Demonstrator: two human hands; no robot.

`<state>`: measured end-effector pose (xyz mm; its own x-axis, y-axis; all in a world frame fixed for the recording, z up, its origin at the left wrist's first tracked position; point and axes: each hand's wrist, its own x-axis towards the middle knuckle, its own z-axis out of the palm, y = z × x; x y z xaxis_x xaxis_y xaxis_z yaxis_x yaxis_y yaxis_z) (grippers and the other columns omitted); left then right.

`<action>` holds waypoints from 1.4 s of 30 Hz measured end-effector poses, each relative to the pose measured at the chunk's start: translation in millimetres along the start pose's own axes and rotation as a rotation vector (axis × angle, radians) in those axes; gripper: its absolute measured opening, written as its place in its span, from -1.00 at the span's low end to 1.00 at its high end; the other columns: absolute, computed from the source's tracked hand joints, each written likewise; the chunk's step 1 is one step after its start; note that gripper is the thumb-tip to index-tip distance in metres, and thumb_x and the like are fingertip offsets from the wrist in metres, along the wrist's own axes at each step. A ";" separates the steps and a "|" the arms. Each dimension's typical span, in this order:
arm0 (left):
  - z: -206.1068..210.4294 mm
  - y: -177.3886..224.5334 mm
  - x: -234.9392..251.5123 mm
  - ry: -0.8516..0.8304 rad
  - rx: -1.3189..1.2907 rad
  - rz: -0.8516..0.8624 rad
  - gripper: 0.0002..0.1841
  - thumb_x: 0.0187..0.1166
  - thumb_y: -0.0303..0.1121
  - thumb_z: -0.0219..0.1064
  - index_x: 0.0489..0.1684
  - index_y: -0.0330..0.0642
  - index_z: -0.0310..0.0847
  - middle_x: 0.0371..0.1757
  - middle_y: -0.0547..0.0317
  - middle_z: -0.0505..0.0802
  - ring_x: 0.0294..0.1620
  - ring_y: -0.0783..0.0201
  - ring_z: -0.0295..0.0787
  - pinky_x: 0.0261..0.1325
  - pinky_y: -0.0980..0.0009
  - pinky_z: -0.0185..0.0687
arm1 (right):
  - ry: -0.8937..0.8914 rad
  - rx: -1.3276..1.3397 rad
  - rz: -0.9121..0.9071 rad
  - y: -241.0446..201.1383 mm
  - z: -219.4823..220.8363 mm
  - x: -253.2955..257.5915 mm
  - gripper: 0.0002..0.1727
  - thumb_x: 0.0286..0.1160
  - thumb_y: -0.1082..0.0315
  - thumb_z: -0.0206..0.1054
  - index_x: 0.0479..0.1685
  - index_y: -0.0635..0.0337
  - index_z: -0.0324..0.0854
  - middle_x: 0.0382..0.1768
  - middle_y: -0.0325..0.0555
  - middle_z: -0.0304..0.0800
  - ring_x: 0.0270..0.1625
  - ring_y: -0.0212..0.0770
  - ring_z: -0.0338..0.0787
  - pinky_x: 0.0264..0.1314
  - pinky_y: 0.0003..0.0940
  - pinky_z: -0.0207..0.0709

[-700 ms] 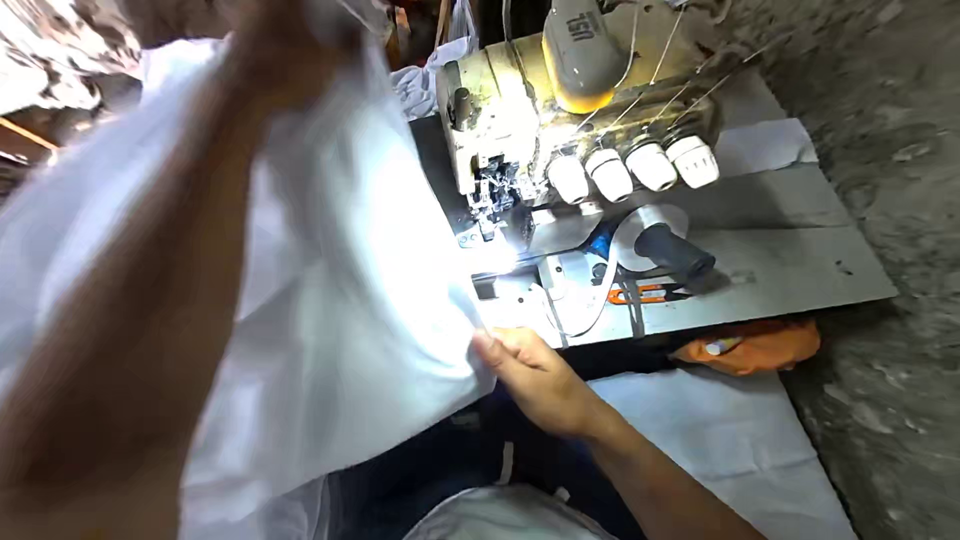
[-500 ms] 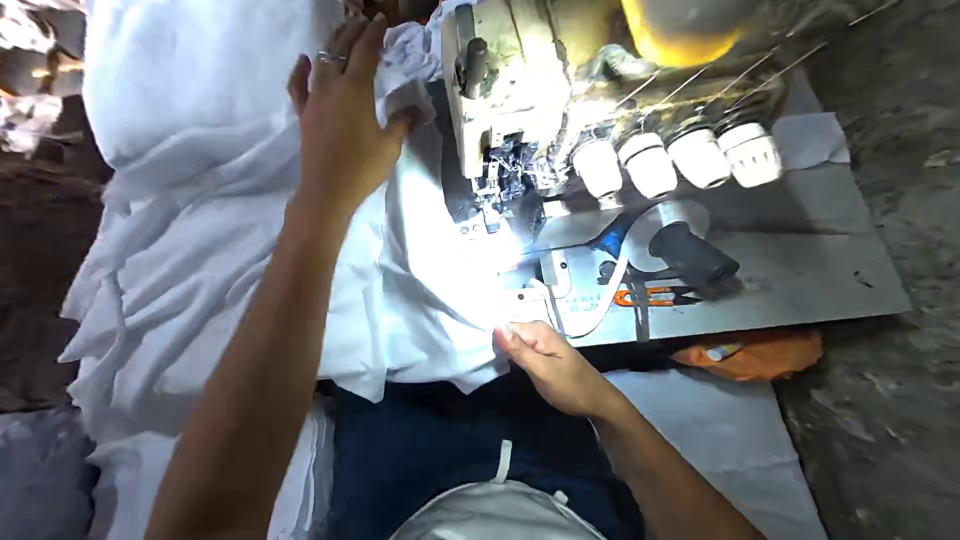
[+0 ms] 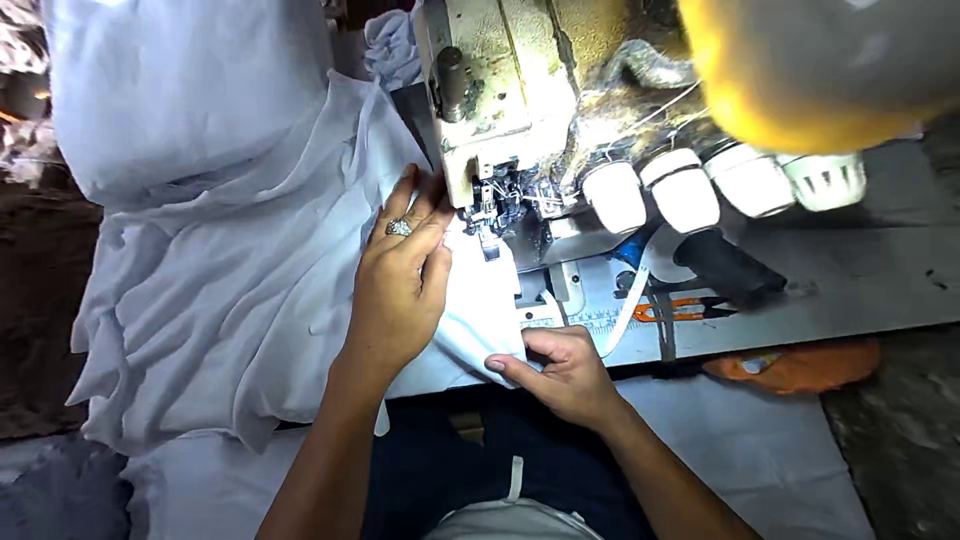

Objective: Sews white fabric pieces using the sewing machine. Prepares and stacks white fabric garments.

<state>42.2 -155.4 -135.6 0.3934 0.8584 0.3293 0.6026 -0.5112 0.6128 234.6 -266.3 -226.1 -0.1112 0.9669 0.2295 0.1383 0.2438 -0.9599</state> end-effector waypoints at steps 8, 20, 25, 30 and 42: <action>-1.7 -8.1 4.3 0.000 -0.030 0.059 -0.62 0.73 -0.41 0.10 0.38 -0.19 0.74 0.66 0.17 0.61 0.84 0.18 0.20 0.85 0.18 0.09 | 0.081 -0.117 -0.008 0.0 6.0 -1.1 -0.67 0.53 0.13 0.49 -0.47 0.19 0.75 -0.59 -0.33 0.72 -0.53 -0.62 0.63 -0.46 -0.67 0.51; -91.9 -71.0 -104.9 -0.284 -0.018 -0.267 -0.54 0.34 -0.17 0.65 0.09 -0.26 0.74 0.21 -0.09 0.77 0.27 -0.02 0.69 0.34 -0.08 0.61 | 0.291 -0.239 0.008 -32.1 12.6 -46.5 -0.79 0.43 0.21 0.54 -0.25 0.19 0.80 -0.47 -0.34 0.85 -0.51 -0.60 0.73 -0.47 -0.66 0.64; -113.1 -22.9 -122.3 0.003 -0.214 -0.389 -0.78 0.42 -0.37 0.57 -0.09 -0.17 0.70 -0.33 0.14 0.84 -0.38 0.30 0.79 -0.30 0.25 0.77 | 0.301 -0.094 -0.036 -59.6 9.2 -43.1 -0.75 0.72 0.20 0.26 -0.01 0.20 0.69 -0.41 -0.43 0.78 -0.44 -0.60 0.71 -0.38 -0.65 0.66; -41.2 50.0 -133.6 -0.211 -0.369 -0.212 -0.71 0.48 -0.37 0.51 0.11 -0.24 0.74 -0.04 0.14 0.90 -0.10 0.35 0.89 0.02 0.33 0.88 | 0.099 0.488 0.258 -66.3 65.9 -17.1 -0.66 0.67 0.18 0.29 0.15 0.25 0.72 -0.13 -0.12 0.90 -0.09 -0.26 0.89 0.07 -0.26 0.80; -69.3 12.6 -72.8 -0.148 -0.073 0.200 -0.75 0.69 -0.22 0.27 0.06 -0.11 0.80 0.21 0.23 0.83 0.41 0.24 0.64 0.53 -0.03 0.39 | 0.218 0.277 0.007 -93.8 71.4 5.4 -0.58 0.30 0.64 0.52 0.20 0.27 0.70 -0.12 -0.13 0.92 -0.20 -0.33 0.90 -0.09 -0.44 0.84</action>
<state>-27.0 -221.4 -102.1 0.5999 0.7223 0.3440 0.4530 -0.6611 0.5981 150.7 -289.3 -146.3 0.1061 0.9691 0.2226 -0.1371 0.2360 -0.9620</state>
